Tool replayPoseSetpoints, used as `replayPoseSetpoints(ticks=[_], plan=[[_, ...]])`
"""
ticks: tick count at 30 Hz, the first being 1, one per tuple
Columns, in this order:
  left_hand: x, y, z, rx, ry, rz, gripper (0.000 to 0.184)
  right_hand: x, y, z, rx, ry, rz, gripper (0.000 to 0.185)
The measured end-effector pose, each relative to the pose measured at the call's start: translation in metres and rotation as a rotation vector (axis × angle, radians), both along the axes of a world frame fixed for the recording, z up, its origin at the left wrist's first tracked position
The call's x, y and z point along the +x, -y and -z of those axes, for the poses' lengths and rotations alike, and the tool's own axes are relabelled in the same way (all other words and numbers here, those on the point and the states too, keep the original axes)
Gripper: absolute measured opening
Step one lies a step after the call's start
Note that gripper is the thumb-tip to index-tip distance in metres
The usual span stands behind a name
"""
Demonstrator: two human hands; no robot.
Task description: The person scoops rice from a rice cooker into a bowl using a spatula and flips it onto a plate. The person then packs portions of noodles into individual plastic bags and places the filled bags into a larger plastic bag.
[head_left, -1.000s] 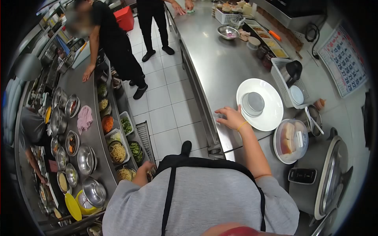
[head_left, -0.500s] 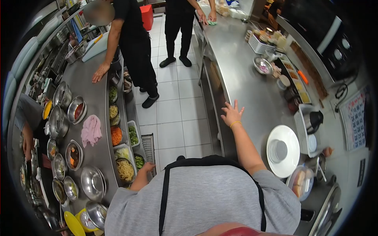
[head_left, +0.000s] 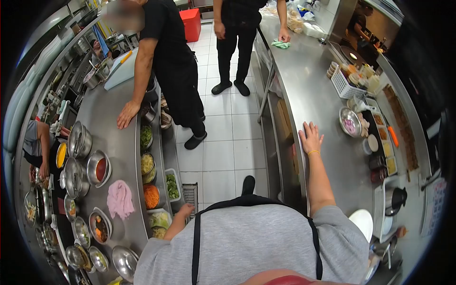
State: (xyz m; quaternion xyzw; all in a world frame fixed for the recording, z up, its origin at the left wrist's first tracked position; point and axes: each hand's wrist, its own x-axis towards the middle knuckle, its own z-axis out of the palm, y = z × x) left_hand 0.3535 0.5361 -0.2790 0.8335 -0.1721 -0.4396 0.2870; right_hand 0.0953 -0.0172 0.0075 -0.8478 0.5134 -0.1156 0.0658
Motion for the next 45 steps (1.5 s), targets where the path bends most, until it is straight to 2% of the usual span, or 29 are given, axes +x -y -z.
replayPoseSetpoints(ticks=[2,3,8,12,15,19,21,23,24,27,30,34,37,39,40,44,45], plan=[[0.005,0.020,0.052,-0.059,-0.238,-0.083,0.025,0.014,0.038,0.000,0.026,0.036,0.026,0.051],[0.007,0.024,0.049,-0.001,-0.215,-0.037,0.025,0.019,0.054,0.007,0.039,0.034,0.020,0.051],[0.056,0.100,0.003,0.148,-0.031,0.044,0.026,0.073,0.139,0.004,0.024,0.019,0.034,0.051],[0.120,0.201,-0.049,0.092,0.205,0.010,0.027,0.134,0.209,0.004,-0.003,-0.008,-0.048,0.053],[0.137,0.272,-0.098,-0.200,0.076,-0.290,0.026,0.181,0.241,0.009,-0.031,-0.008,-0.098,0.056],[0.166,0.317,-0.097,-0.289,0.017,-0.308,0.025,0.247,0.285,0.002,-0.012,0.078,-0.152,0.063],[0.177,0.323,-0.099,-0.123,0.009,-0.173,0.022,0.274,0.314,0.005,-0.012,0.110,-0.128,0.064],[0.198,0.309,-0.036,0.154,-0.262,-0.316,0.021,0.295,0.342,0.006,-0.021,0.131,-0.080,0.064],[0.208,0.303,-0.018,0.251,-0.331,-0.310,0.021,0.305,0.355,0.004,-0.019,0.148,-0.048,0.064],[0.244,0.283,0.000,0.332,-0.331,-0.140,0.022,0.328,0.400,0.008,-0.087,0.172,0.008,0.064],[0.297,0.311,-0.007,0.348,-0.305,-0.087,0.023,0.347,0.441,0.008,-0.063,0.120,0.087,0.066],[0.395,0.403,-0.001,0.275,-0.179,-0.062,0.024,0.371,0.487,0.013,-0.111,0.148,0.243,0.069],[0.470,0.499,-0.049,0.085,0.066,0.126,0.026,0.379,0.510,0.013,-0.131,0.164,0.313,0.074],[0.497,0.558,-0.058,-0.029,0.073,-0.002,0.026,0.384,0.525,0.010,-0.137,0.198,0.276,0.077],[0.505,0.587,-0.079,-0.065,0.086,0.003,0.027,0.385,0.535,0.010,-0.151,0.237,0.250,0.080],[0.529,0.675,-0.086,-0.151,-0.015,-0.029,0.031,0.407,0.571,0.001,-0.139,0.245,0.231,0.080],[0.529,0.697,-0.092,-0.147,-0.023,-0.035,0.031,0.418,0.579,-0.002,-0.142,0.248,0.206,0.067]])
